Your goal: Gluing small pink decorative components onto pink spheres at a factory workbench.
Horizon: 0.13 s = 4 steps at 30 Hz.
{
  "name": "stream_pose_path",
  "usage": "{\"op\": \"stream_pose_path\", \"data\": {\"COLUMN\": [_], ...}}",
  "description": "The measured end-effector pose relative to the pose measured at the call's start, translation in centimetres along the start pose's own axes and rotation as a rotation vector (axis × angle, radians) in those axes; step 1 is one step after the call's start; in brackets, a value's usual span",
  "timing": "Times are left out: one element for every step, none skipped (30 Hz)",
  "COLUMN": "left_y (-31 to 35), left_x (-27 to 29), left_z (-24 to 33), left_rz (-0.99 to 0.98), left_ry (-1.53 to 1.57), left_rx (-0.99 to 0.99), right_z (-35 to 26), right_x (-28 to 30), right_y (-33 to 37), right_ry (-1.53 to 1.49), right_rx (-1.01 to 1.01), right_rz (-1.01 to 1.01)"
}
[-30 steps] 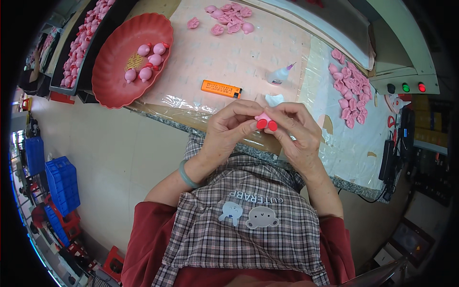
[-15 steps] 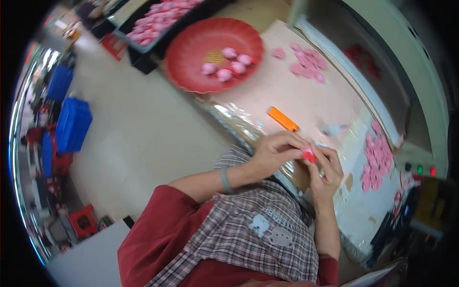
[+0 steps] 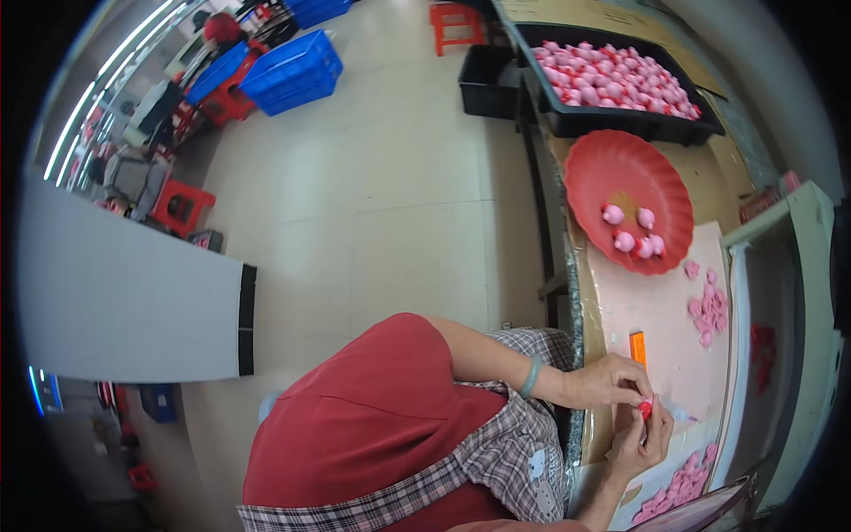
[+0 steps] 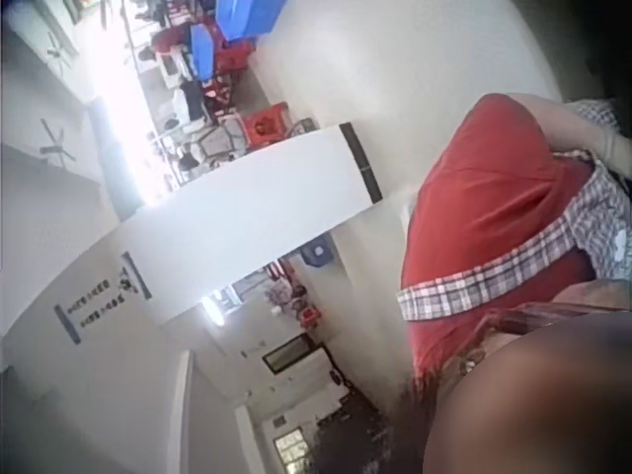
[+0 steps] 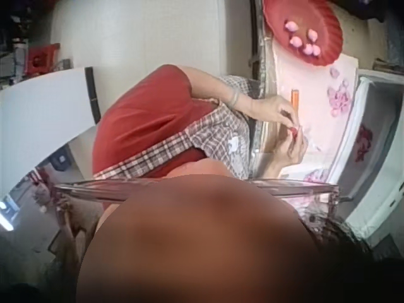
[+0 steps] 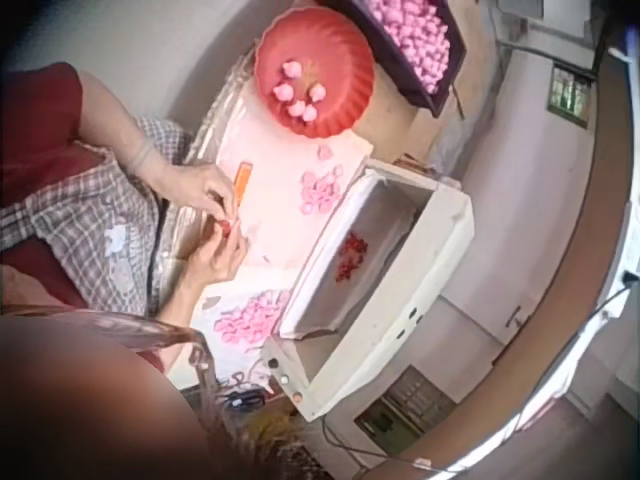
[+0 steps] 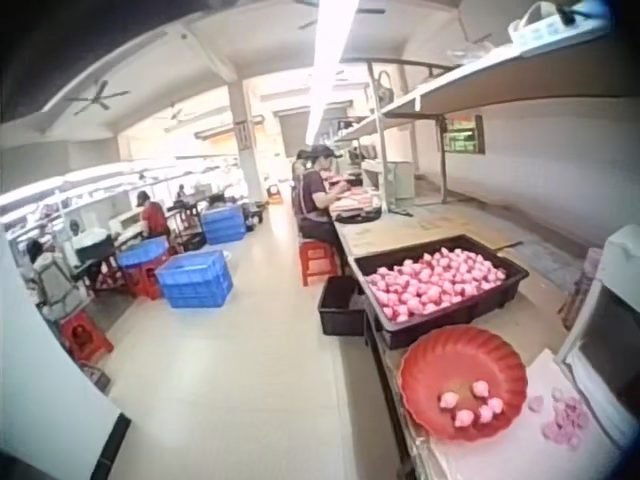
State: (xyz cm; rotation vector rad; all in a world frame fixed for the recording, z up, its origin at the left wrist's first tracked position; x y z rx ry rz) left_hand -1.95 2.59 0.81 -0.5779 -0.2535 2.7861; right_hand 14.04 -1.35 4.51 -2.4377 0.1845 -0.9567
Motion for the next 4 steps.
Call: {"op": "stream_pose_path", "data": {"left_y": [-0.1, -0.1, 0.0, 0.0], "left_x": [0.0, 0.2, 0.3, 0.3], "left_z": [-0.3, -0.4, -0.3, -0.1], "left_rz": [-0.014, 0.019, -0.019, -0.061], "left_ry": [-0.005, -0.017, -0.065, -0.115], "left_rx": [-0.008, -0.017, -0.007, 0.006], "right_z": [0.2, 0.5, 1.5, 1.7], "right_x": [0.0, 0.0, -0.3, -0.4], "right_y": [-0.1, 0.0, 0.4, 0.5], "right_ry": [0.016, 0.033, -0.065, -0.094], "right_rx": [-0.01, -0.019, -0.049, -0.067], "right_rz": [-0.013, -0.026, -0.019, -0.022]}}
Point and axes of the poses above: each hand's wrist, its own y-axis away from the middle knuckle, its own x-axis out of the back of the hand, z = x × y, the point moved 2 cm from there along -y, towards the middle knuckle, and after that the axes turned 4 degrees about z, right-handed, at the moved point
